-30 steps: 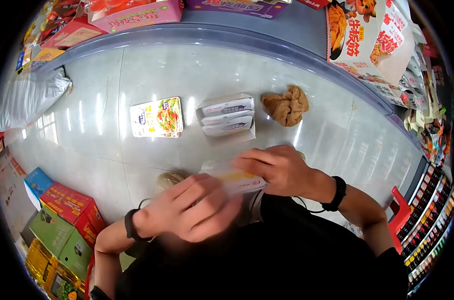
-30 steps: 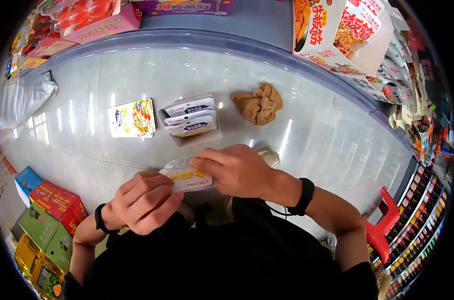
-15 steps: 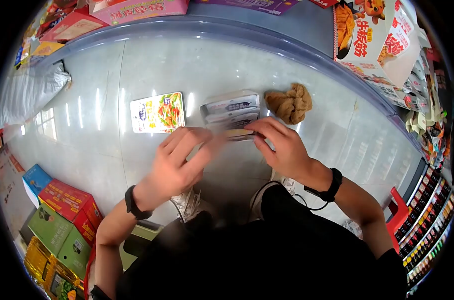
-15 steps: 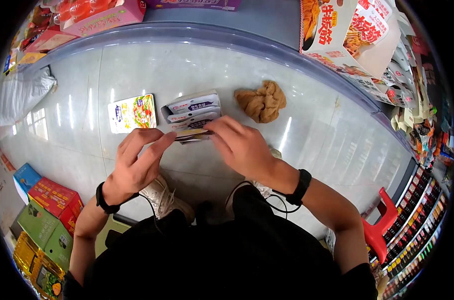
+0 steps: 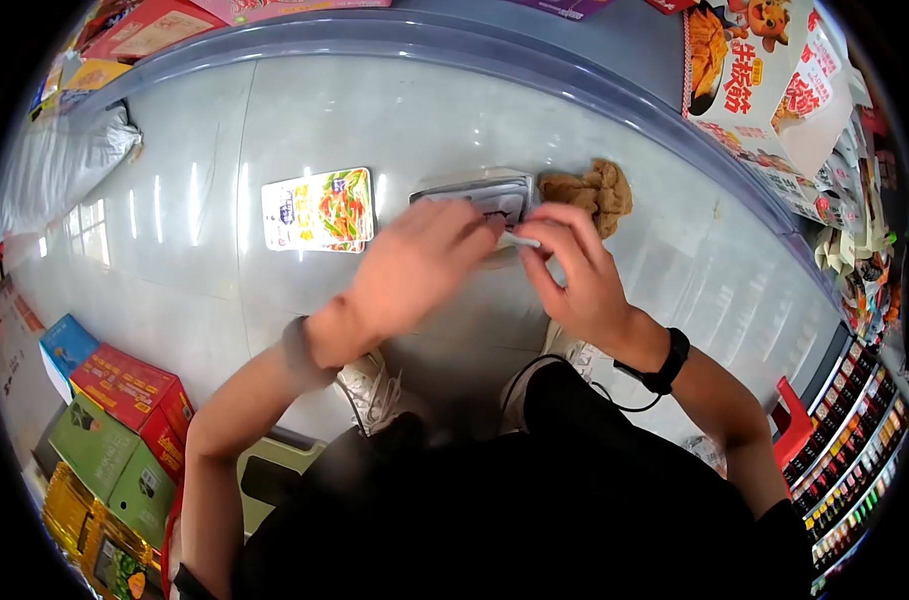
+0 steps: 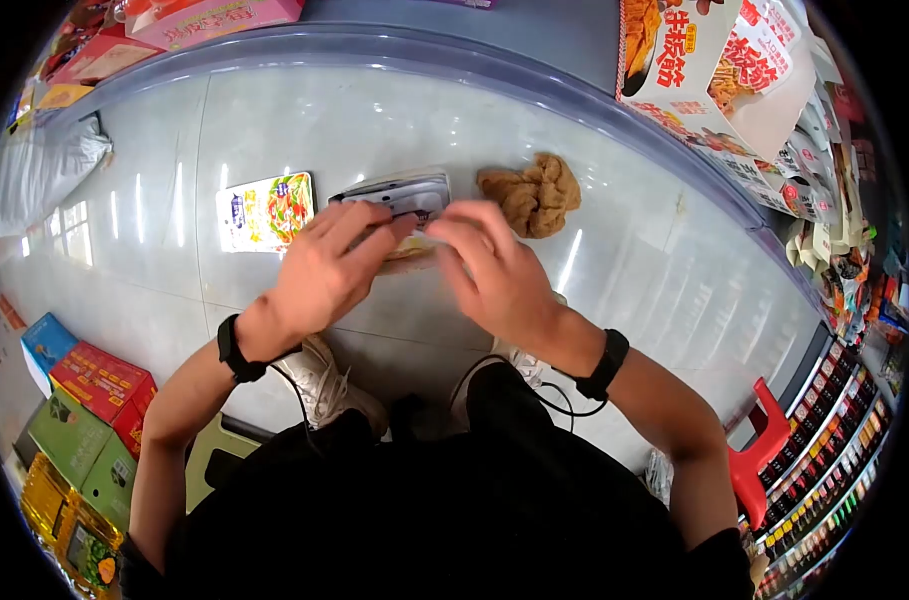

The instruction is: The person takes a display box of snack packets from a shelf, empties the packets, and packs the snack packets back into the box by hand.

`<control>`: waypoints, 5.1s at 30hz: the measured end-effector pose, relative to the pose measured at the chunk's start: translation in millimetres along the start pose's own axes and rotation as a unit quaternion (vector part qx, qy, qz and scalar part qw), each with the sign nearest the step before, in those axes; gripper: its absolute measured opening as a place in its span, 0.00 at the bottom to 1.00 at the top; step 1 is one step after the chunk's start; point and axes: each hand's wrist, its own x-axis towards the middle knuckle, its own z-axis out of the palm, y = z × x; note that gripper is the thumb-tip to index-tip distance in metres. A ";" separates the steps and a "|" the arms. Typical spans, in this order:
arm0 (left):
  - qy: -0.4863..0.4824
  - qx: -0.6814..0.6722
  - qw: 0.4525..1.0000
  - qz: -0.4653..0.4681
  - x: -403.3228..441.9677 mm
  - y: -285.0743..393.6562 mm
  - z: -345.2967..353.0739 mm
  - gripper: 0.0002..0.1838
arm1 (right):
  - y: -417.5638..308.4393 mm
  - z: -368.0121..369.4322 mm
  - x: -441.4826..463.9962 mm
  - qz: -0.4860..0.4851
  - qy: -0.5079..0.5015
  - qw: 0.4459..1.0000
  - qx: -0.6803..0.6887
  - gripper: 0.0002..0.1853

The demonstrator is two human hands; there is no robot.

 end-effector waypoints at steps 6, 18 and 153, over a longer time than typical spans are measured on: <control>0.053 0.022 0.998 -0.021 1.8 -5.1 9.6 0.25 | 12.4 3.9 12.9 0.015 0.008 1.000 -0.019 0.14; 0.065 0.049 0.984 -0.156 -19.8 -9.7 4.7 0.41 | 1.2 5.4 28.4 -0.056 0.072 0.985 -0.145 0.23; 0.094 0.059 0.815 -0.569 -151.9 -138.4 21.8 0.52 | -2.4 -3.0 6.6 -0.040 -0.016 0.997 -0.070 0.16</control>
